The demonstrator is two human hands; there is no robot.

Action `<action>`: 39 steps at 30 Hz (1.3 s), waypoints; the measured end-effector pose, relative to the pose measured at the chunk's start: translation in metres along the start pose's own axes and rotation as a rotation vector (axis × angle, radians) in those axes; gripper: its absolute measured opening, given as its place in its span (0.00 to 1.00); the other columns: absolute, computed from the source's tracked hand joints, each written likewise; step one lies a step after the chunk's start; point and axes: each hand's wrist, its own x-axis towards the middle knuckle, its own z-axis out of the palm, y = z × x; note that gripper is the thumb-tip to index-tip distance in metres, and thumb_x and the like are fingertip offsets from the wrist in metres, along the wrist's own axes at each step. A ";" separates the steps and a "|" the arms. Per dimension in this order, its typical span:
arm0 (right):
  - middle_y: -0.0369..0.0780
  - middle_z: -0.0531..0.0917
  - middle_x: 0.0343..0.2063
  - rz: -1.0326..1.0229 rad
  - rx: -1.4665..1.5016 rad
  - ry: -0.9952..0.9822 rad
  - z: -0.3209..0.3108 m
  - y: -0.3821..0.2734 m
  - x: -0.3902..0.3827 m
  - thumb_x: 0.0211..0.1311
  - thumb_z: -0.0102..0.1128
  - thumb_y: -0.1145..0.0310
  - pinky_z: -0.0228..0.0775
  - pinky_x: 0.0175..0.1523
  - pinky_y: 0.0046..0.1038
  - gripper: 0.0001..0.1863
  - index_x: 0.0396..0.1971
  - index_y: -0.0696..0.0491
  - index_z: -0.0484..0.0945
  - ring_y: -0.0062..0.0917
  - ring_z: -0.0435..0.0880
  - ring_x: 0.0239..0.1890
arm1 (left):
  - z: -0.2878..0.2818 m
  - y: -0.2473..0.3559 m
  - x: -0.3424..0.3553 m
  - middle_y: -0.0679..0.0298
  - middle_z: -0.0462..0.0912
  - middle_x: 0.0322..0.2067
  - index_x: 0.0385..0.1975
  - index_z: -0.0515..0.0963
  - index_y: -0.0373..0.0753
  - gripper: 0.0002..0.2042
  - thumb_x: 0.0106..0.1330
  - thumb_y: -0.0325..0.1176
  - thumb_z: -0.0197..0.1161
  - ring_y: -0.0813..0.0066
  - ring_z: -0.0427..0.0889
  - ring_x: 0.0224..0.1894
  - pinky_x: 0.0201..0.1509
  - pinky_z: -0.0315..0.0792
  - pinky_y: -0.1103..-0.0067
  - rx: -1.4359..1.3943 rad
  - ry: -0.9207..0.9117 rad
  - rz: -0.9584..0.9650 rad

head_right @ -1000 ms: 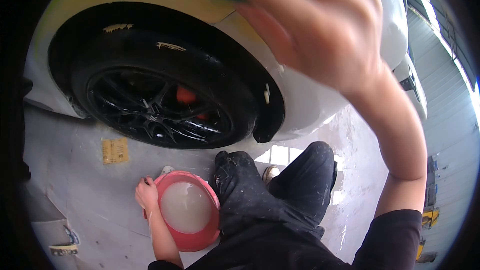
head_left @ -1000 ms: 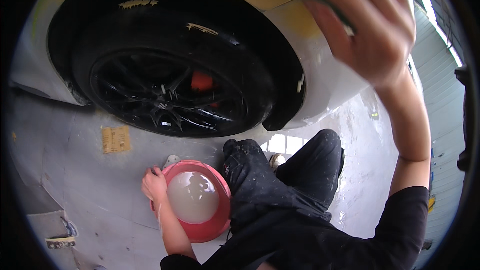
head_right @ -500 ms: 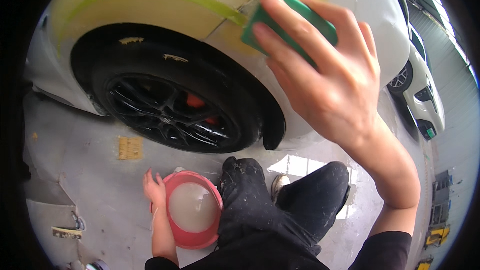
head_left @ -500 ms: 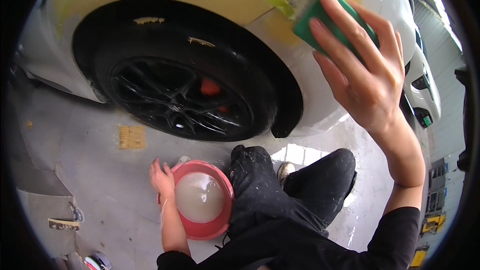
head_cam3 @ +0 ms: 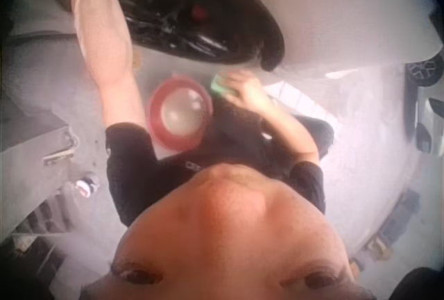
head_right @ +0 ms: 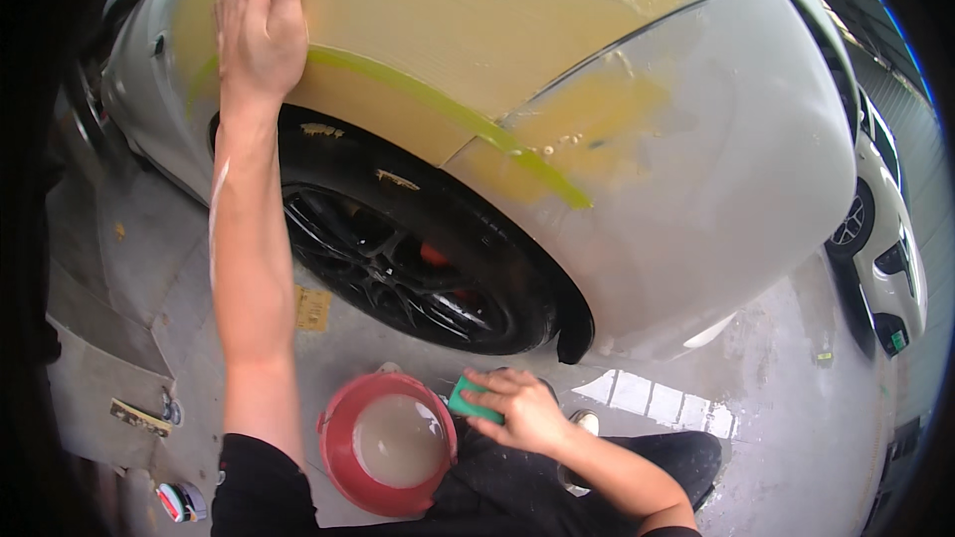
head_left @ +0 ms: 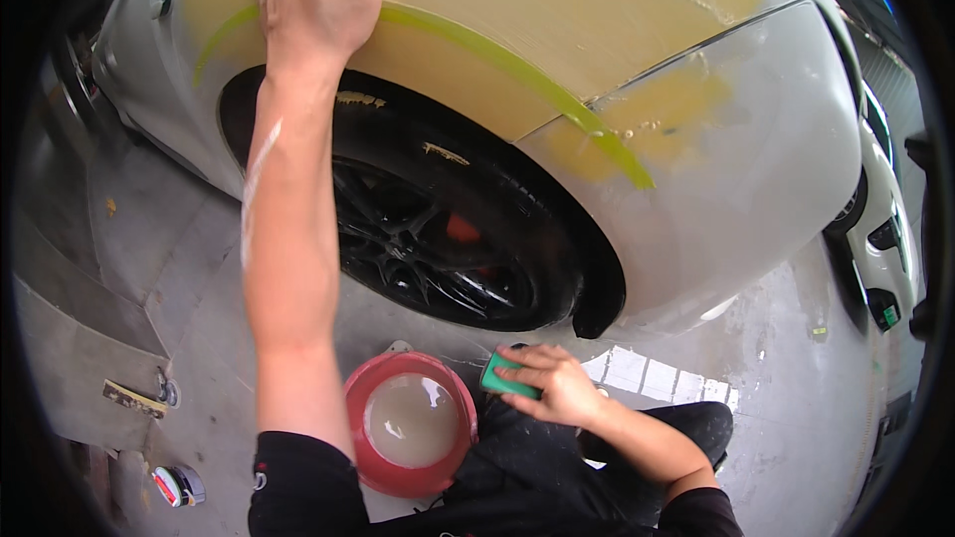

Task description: The person applies yellow masking tape along the lower edge of a white car's side panel, then uses a green sanding block to sand the taped area. The person repeatedly dips the sanding block into a red bucket of water during the process.

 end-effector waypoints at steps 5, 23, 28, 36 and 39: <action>0.41 0.84 0.63 0.040 0.268 -0.088 0.050 0.013 -0.011 0.56 0.78 0.64 0.78 0.61 0.39 0.23 0.52 0.50 0.89 0.38 0.87 0.55 | 0.000 0.081 -0.029 0.27 0.53 0.75 0.74 0.53 0.15 0.49 0.79 0.66 0.41 0.34 0.50 0.81 0.85 0.43 0.59 -0.008 -0.036 0.093; 0.42 0.85 0.59 0.658 1.393 -0.127 0.164 -0.007 -0.017 0.74 0.67 0.64 0.75 0.66 0.29 0.27 0.68 0.61 0.76 0.22 0.80 0.62 | 0.030 0.207 -0.119 0.43 0.68 0.73 0.73 0.65 0.29 0.48 0.65 0.68 0.50 0.46 0.62 0.79 0.85 0.49 0.51 -0.554 -0.201 0.568; 0.40 0.85 0.57 1.112 1.669 -0.131 0.201 -0.006 -0.014 0.79 0.61 0.55 0.76 0.61 0.25 0.28 0.68 0.58 0.76 0.20 0.83 0.57 | 0.023 0.202 -0.144 0.50 0.70 0.73 0.70 0.69 0.32 0.39 0.69 0.59 0.52 0.54 0.66 0.78 0.84 0.52 0.53 -0.718 -0.249 0.598; 0.39 0.86 0.55 1.027 1.537 -0.323 0.229 0.000 -0.017 0.72 0.71 0.57 0.75 0.61 0.23 0.30 0.66 0.57 0.78 0.20 0.83 0.56 | -0.013 0.167 -0.180 0.64 0.77 0.69 0.62 0.80 0.41 0.22 0.82 0.44 0.45 0.66 0.71 0.75 0.83 0.54 0.57 -0.647 -0.389 0.566; 0.39 0.86 0.55 1.058 1.460 -0.332 0.233 0.004 -0.019 0.71 0.71 0.58 0.75 0.61 0.23 0.28 0.65 0.57 0.79 0.19 0.83 0.56 | -0.023 0.146 -0.186 0.68 0.84 0.63 0.62 0.79 0.49 0.22 0.86 0.51 0.40 0.66 0.76 0.70 0.80 0.57 0.58 -0.451 -0.384 0.560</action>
